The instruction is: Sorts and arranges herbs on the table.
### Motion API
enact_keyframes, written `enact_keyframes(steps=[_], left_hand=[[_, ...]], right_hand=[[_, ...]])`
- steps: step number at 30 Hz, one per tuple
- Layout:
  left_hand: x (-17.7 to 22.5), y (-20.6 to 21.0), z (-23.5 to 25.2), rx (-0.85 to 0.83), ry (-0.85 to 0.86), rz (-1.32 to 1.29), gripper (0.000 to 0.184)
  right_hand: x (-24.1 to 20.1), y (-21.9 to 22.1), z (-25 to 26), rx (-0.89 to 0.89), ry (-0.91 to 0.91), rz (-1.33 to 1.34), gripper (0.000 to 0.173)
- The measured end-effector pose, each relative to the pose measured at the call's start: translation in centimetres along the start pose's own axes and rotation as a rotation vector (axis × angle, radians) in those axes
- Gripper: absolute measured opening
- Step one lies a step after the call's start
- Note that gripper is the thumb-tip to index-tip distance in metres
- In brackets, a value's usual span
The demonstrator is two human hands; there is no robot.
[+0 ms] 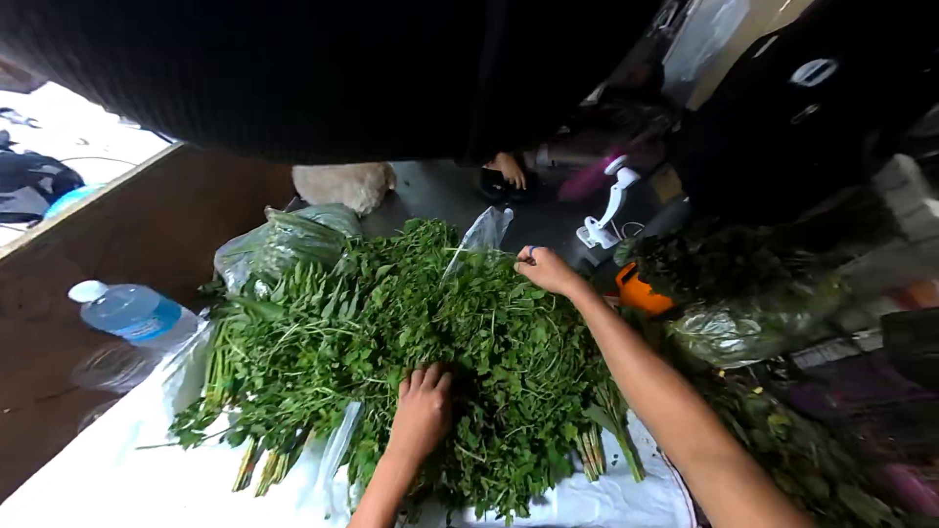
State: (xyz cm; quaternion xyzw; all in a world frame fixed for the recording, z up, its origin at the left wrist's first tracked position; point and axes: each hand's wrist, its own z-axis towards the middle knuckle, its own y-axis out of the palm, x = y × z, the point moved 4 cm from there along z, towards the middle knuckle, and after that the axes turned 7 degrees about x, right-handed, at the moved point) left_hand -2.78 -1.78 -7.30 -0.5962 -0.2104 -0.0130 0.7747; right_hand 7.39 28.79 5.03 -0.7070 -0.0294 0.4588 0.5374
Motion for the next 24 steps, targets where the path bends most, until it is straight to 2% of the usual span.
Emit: enact_keyframes(steps=[2, 5, 6, 8, 12, 14, 19, 22, 24], left_hand=[[-1.2, -0.3, 0.4, -0.087, -0.038, 0.100, 0.033], [-2.4, -1.3, 1.3, -0.163, -0.090, 0.216, 0.037], [-2.7, -1.5, 1.4, -0.181, -0.105, 0.227, 0.038], [-3.4, -2.0, 1.5, -0.215, -0.109, 0.253, 0.039], [-3.2, -2.7, 1.9, -0.315, -0.129, 0.259, 0.042], [-1.0, -4.6, 2.5, -0.386, -0.111, 0.210, 0.038], [7.9, -10.3, 6.0, -0.124, 0.182, -0.256, 0.038], [12.1, -8.2, 8.3, -0.100, 0.208, -0.412, 0.040], [13.7, -3.9, 8.3, -0.193, 0.164, -0.342, 0.044]], right_hand=[[0.1, -3.3, -1.1, 0.068, 0.027, 0.066, 0.031], [0.7, -9.6, -3.2, 0.343, 0.004, 0.201, 0.037], [1.2, -11.0, -3.5, 0.419, -0.019, 0.228, 0.034], [1.3, -13.4, -5.3, 0.462, -0.033, 0.230, 0.031], [-0.7, -17.6, -9.2, 0.540, -0.100, 0.315, 0.019], [-0.8, -18.0, -11.2, 0.521, -0.098, 0.280, 0.021], [-1.7, -17.8, -14.5, 0.495, -0.116, 0.222, 0.018], [-0.6, -16.5, -14.6, 0.528, -0.007, 0.219, 0.023], [1.3, -15.1, -13.3, 0.511, 0.154, 0.132, 0.039]])
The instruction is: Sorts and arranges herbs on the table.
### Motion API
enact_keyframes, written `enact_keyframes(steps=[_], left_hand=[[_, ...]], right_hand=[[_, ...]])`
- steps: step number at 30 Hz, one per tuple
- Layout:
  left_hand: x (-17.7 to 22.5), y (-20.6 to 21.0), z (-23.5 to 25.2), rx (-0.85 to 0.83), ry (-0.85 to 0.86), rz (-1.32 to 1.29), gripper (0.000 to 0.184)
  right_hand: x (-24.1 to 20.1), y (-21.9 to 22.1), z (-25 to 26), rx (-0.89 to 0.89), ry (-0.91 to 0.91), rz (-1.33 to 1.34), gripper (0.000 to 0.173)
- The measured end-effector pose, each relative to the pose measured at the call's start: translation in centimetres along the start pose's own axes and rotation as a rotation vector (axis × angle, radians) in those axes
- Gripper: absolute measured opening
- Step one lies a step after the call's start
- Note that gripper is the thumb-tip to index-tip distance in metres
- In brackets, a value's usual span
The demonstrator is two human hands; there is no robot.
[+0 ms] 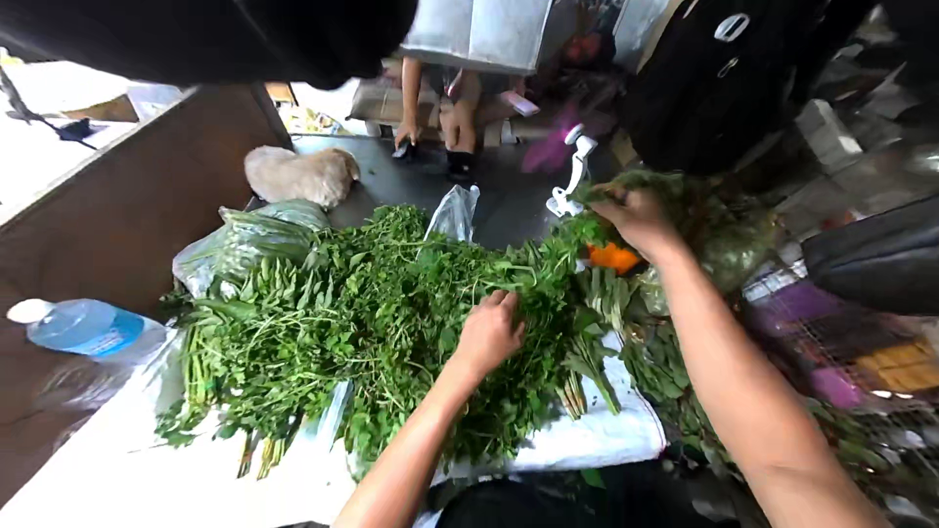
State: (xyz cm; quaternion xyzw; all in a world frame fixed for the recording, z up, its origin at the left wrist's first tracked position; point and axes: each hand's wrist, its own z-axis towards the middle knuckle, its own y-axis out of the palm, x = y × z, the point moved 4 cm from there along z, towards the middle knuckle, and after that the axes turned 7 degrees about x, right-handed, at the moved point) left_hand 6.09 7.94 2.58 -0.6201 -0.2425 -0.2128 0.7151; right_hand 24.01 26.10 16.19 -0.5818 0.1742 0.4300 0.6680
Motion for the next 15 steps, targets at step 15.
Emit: enact_keyframes(steps=[15], left_hand=[[-6.0, 5.6, -16.4, -0.256, -0.370, 0.447, 0.072]], right_hand=[[10.2, 18.4, -4.0, -0.453, 0.081, -0.221, 0.081]])
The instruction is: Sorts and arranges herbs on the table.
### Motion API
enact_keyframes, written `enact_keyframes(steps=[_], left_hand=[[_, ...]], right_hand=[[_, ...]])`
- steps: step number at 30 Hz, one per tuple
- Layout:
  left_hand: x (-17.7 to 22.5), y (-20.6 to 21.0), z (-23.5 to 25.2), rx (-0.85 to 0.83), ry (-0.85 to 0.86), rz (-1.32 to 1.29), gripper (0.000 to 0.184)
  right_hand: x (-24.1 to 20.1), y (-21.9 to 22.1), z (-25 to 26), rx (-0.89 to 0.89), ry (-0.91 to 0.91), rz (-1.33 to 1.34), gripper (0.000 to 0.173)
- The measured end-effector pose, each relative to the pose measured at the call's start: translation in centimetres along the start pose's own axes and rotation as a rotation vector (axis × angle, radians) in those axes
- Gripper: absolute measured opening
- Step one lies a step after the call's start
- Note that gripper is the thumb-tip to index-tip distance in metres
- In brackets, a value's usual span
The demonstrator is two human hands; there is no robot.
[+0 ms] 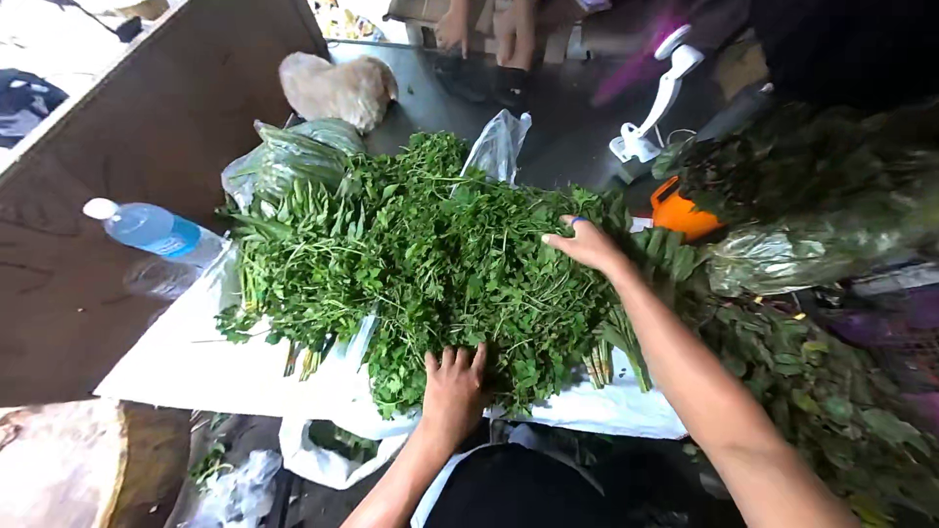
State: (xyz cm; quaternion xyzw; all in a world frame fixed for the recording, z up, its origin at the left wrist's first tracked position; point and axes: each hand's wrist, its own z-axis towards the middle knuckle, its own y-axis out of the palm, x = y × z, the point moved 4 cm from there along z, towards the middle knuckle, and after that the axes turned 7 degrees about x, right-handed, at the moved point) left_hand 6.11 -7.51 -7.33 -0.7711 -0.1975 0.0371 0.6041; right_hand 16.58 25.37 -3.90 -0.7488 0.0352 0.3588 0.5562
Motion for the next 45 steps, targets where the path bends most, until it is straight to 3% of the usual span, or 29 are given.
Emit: enact_keyframes(steps=[4, 7, 11, 15, 19, 24, 29, 31, 33, 34, 36, 39, 42, 45], left_hand=[[0.3, -0.5, -2.3, 0.063, -0.015, 0.010, 0.061], [0.6, -1.2, -2.5, 0.064, -0.026, -0.024, 0.061], [1.0, -3.0, -1.2, 0.050, -0.043, -0.059, 0.056], [4.1, -4.8, 1.6, 0.342, 0.171, -0.220, 0.041], [9.3, -3.0, 6.1, 0.338, 0.361, -0.306, 0.034], [9.7, 0.2, 8.7, 0.314, 0.224, -0.182, 0.040], [6.2, -2.0, 8.0, 0.444, 0.141, -0.116, 0.038], [7.4, -4.8, 7.9, 0.603, 0.217, -0.203, 0.032], [10.6, -7.9, 8.8, 0.656, 0.408, -0.365, 0.032], [12.5, -8.9, 10.2, 0.589, 0.519, -0.439, 0.034], [15.8, -9.6, 14.0, 0.281, 0.643, -0.470, 0.035], [16.9, -8.4, 18.8, -0.073, 0.569, -0.143, 0.035], [15.0, -9.3, 19.0, -0.138, 0.473, 0.087, 0.048], [11.9, -11.2, 18.4, -0.074, 0.470, 0.191, 0.046]], right_hand=[[-0.2, -4.2, 0.5, -0.128, -0.058, -0.030, 0.049], [-0.7, -7.8, -1.6, -0.085, -0.118, -0.074, 0.024], [3.3, -13.8, -2.9, 0.312, -0.033, 0.150, 0.037], [7.2, -17.0, -4.8, 0.614, 0.054, 0.575, 0.034], [7.0, -18.6, -6.5, 0.661, 0.041, 0.681, 0.028], [6.5, -21.1, -9.1, 0.741, -0.007, 0.652, 0.028], [4.3, -24.4, -12.2, 0.860, -0.194, 0.800, 0.014], [3.1, -25.6, -13.0, 0.838, -0.288, 0.766, 0.014], [1.5, -26.3, -13.9, 0.824, -0.371, 0.707, 0.013], [0.6, -26.3, -14.5, 0.821, -0.397, 0.683, 0.013], [-0.8, -25.9, -16.2, 0.849, -0.424, 0.636, 0.012], [-1.0, -25.5, -20.3, 1.012, -0.326, 0.615, 0.016], [1.4, -25.5, -25.8, 1.222, -0.251, 0.732, 0.016], [3.7, -24.8, -33.0, 1.443, -0.083, 0.881, 0.017]])
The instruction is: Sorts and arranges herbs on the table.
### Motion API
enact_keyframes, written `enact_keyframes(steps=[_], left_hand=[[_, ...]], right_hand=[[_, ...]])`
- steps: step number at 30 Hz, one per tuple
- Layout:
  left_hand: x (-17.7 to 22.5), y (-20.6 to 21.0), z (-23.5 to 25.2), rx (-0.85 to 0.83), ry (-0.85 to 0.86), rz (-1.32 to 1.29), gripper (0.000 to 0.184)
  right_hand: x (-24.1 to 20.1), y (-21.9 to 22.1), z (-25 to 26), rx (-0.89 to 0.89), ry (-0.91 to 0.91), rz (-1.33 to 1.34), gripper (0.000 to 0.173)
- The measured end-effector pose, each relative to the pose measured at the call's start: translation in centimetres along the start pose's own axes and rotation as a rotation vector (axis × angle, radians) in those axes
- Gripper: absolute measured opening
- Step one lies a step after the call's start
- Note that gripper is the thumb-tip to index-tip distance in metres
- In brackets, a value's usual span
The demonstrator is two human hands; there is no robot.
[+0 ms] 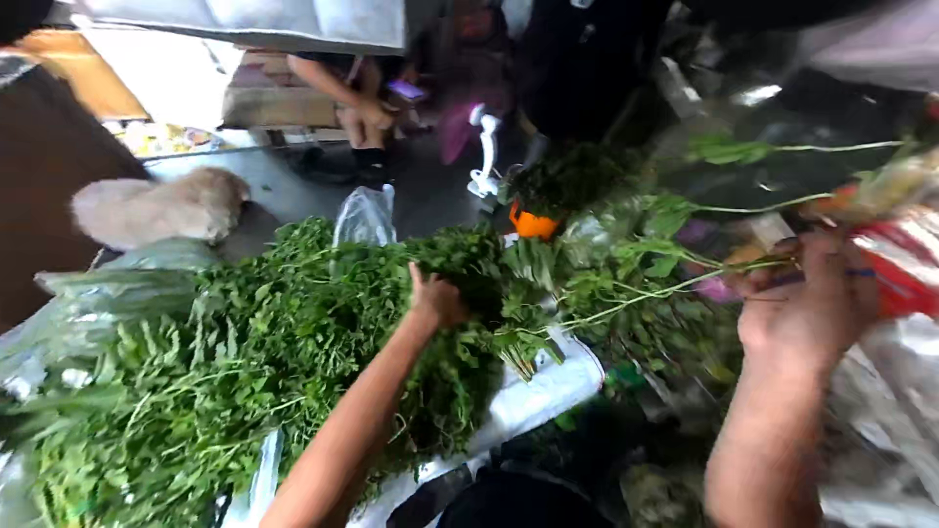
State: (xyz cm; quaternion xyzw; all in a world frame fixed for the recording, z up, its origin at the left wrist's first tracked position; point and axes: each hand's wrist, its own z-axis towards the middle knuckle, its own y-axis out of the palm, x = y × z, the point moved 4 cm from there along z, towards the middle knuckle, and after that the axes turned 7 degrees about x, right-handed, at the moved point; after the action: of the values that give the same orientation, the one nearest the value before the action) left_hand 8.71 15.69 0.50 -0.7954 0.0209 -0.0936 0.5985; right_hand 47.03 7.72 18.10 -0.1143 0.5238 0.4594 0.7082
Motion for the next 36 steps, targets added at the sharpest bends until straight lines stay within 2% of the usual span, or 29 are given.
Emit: enact_keyframes(steps=[4, 9, 11, 14, 17, 19, 20, 23, 26, 29, 33, 36], left_hand=[[-3.1, 0.6, -0.4, 0.103, 0.024, 0.132, 0.040], [-2.9, 3.7, -0.5, 0.309, 0.181, 0.203, 0.024], [-2.0, 4.8, -0.8, 0.321, 0.219, 0.217, 0.025], [0.9, 5.8, -1.9, 0.334, 0.254, 0.165, 0.031], [5.6, 4.9, -5.5, 0.435, 0.420, -0.155, 0.037], [9.5, 4.2, -8.7, 0.472, 0.575, -0.399, 0.038], [11.5, 3.9, -10.8, 0.439, 0.628, -0.526, 0.036], [16.2, 2.6, -17.5, 0.301, 0.735, -0.887, 0.035], [18.6, 2.2, -22.5, 0.216, 0.778, -1.106, 0.042], [18.2, 2.9, -24.9, 0.222, 0.701, -1.254, 0.050], [13.6, 5.1, -26.0, 0.142, 0.560, -1.564, 0.036], [9.5, 6.9, -28.2, 0.239, 0.453, -1.587, 0.032]], right_hand=[[-4.1, -10.9, -1.2, 0.238, 0.021, 0.020, 0.017], [-12.8, -23.1, -3.9, 0.500, -0.066, 0.099, 0.023], [-16.3, -25.9, -5.5, 0.539, -0.099, 0.022, 0.022], [-18.4, -27.8, -9.2, 0.504, -0.007, -0.229, 0.015], [-17.3, -27.1, -12.7, 0.321, 0.152, -0.565, 0.019], [-16.3, -25.8, -15.4, 0.153, 0.173, -0.761, 0.024], [-15.5, -25.2, -17.0, 0.073, 0.158, -0.826, 0.026], [-12.7, -22.3, -21.7, -0.123, 0.126, -0.878, 0.025], [-9.0, -18.5, -26.7, -0.274, 0.112, -0.729, 0.017], [-5.4, -14.5, -31.4, -0.484, 0.171, -0.559, 0.013], [-2.5, -9.5, -34.8, -0.636, 0.212, -0.354, 0.012], [-1.2, -5.4, -36.2, -0.739, 0.220, -0.267, 0.011]])
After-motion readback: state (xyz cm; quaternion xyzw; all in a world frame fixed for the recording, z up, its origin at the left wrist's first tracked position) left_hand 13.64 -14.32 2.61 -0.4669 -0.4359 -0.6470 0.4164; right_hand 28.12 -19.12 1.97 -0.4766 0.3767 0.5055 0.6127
